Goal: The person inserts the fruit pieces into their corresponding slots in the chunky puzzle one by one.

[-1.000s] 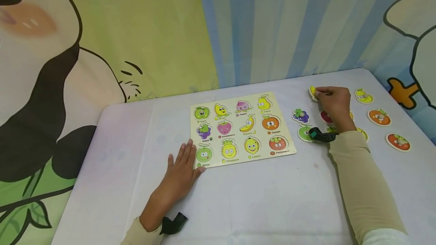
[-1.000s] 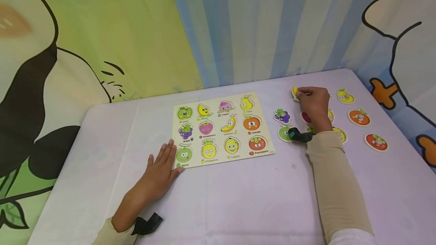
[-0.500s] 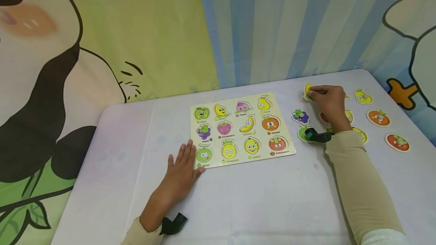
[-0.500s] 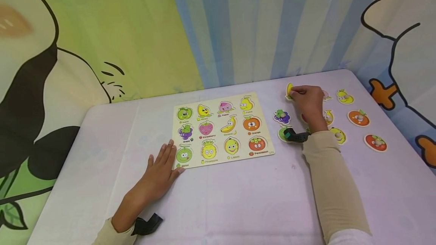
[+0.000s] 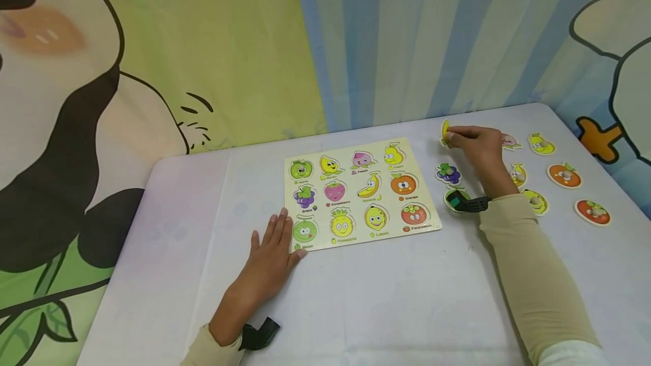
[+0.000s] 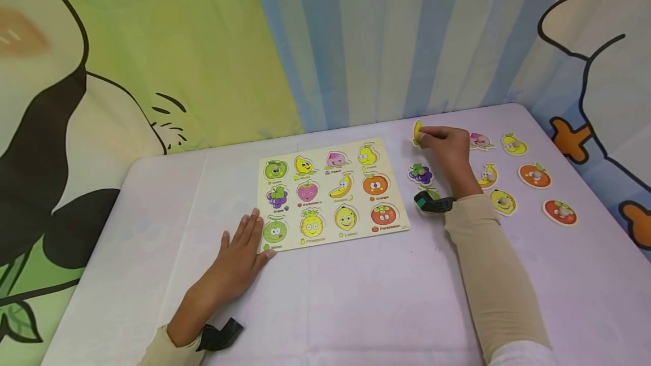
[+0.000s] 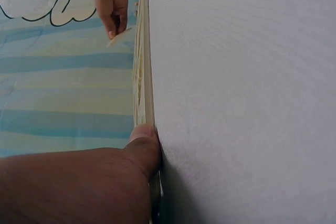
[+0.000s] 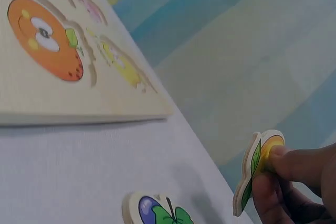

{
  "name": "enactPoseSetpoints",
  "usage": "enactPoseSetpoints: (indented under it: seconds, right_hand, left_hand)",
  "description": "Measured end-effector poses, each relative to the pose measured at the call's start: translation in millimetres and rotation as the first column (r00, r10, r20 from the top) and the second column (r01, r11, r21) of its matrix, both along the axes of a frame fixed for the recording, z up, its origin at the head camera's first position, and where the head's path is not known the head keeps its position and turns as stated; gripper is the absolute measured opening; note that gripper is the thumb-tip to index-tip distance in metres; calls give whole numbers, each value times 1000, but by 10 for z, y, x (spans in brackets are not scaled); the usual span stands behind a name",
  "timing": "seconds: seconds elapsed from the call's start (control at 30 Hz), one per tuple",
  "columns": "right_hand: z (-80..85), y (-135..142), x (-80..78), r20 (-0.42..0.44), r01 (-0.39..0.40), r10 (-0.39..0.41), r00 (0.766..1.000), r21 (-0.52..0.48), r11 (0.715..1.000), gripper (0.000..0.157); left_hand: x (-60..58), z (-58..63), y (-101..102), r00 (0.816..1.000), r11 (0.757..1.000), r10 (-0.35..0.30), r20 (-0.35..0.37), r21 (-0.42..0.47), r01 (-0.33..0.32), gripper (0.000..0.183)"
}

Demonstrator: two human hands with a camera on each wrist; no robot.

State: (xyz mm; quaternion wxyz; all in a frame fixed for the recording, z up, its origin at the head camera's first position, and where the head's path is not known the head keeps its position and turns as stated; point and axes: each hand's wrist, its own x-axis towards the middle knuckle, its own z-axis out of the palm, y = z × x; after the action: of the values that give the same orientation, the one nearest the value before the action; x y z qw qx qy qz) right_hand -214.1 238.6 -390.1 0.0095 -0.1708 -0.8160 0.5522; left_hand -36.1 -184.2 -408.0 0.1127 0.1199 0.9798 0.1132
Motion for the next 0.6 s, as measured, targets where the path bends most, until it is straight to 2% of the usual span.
enactPoseSetpoints:
  seconds: [0.2, 0.6]
  right_hand:
    - [-19, -98, -8, 9, -32, 33, 999, -95, 995, 45]
    - [-34, -570, 16, -90, -81, 72, 993, -107, 991, 32]
  left_hand:
    - [-9, 7, -5, 1000, 1000, -6, -7, -6, 6, 77]
    - [5, -6, -3, 1000, 1000, 0, -6, -13, -1, 76]
